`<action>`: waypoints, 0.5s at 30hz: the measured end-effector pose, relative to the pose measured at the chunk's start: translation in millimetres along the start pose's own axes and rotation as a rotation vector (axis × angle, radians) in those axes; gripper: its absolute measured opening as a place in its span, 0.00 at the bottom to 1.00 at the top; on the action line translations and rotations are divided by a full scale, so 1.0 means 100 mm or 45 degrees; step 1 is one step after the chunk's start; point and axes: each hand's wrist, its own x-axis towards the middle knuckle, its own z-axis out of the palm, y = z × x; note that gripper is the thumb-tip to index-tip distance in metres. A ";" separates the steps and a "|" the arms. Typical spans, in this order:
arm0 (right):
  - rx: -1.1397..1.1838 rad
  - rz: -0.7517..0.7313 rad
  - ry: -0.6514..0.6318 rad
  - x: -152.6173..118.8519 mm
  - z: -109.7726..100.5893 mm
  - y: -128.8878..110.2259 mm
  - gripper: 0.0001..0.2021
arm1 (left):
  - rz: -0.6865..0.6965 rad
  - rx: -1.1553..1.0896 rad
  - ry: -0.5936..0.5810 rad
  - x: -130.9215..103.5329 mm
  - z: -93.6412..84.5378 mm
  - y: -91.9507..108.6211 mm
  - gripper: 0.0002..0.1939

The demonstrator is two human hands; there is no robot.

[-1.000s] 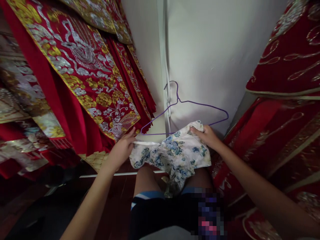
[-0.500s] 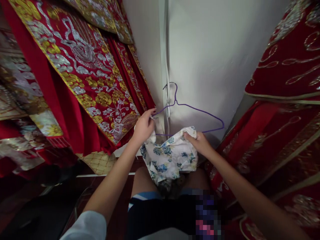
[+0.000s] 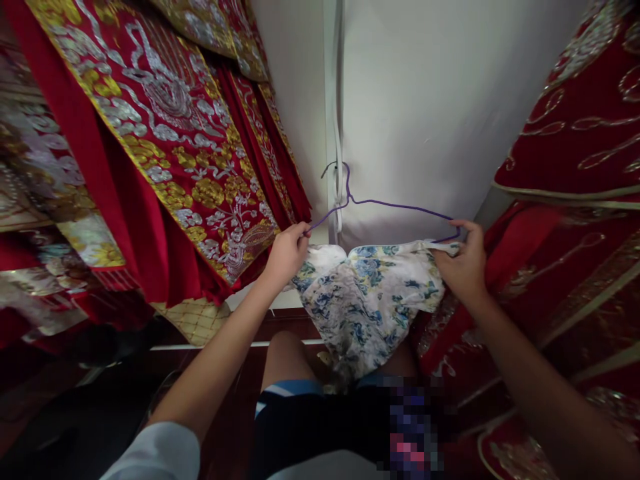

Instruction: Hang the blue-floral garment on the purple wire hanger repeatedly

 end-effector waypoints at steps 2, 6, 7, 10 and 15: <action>0.018 -0.035 -0.075 0.06 -0.01 0.02 0.36 | -0.007 0.015 -0.001 0.01 -0.02 0.01 0.10; 0.082 0.088 -0.413 0.16 -0.03 0.11 0.32 | -0.013 0.095 -0.006 0.02 -0.08 -0.03 0.10; 0.104 0.109 -0.487 0.17 -0.05 0.13 0.30 | -0.013 0.114 0.015 0.02 -0.10 -0.05 0.10; 0.111 0.064 -0.709 0.15 -0.16 0.09 0.25 | -0.045 0.150 0.136 0.02 -0.15 -0.12 0.09; 0.112 0.157 -0.980 0.17 -0.37 -0.14 0.25 | -0.174 0.153 0.227 0.07 -0.25 -0.20 0.07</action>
